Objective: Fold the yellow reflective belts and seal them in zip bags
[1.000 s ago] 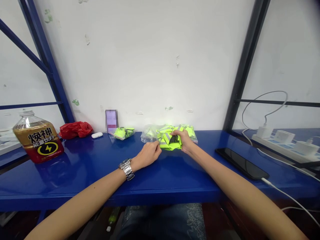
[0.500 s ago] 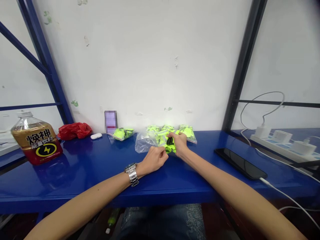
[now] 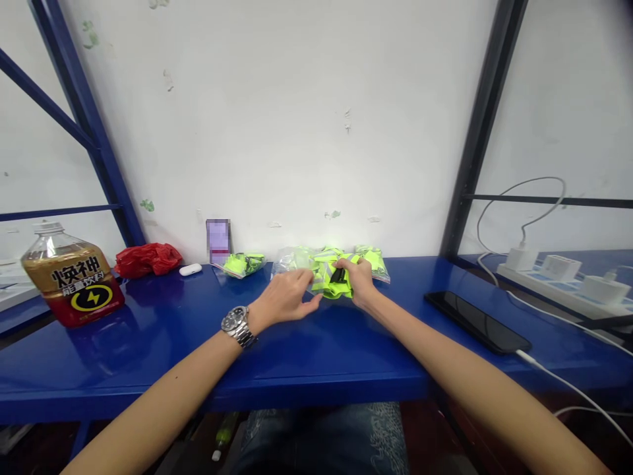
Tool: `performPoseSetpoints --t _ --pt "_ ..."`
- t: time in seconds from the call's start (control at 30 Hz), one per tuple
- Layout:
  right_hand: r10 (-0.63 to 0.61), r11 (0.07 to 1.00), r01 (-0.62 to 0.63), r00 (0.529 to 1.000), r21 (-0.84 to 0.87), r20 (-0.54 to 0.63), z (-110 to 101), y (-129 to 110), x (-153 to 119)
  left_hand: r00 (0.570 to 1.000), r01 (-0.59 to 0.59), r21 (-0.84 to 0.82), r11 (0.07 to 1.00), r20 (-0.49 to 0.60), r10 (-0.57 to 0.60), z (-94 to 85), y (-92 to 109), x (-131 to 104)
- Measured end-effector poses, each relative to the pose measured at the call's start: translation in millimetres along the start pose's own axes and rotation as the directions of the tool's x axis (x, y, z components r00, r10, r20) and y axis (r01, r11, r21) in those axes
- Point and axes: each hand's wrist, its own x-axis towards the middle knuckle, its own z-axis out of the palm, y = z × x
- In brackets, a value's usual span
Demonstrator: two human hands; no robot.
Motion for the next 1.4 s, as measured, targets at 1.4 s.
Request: performPoseSetpoints --t 1.4 --pt "-0.385 0.622 0.511 0.859 -0.593 0.336 10.9 -4.6 -28.8 0.994 -0.024 0.117 0.993 -0.107 0.036 26.5 -7.6 6.5"
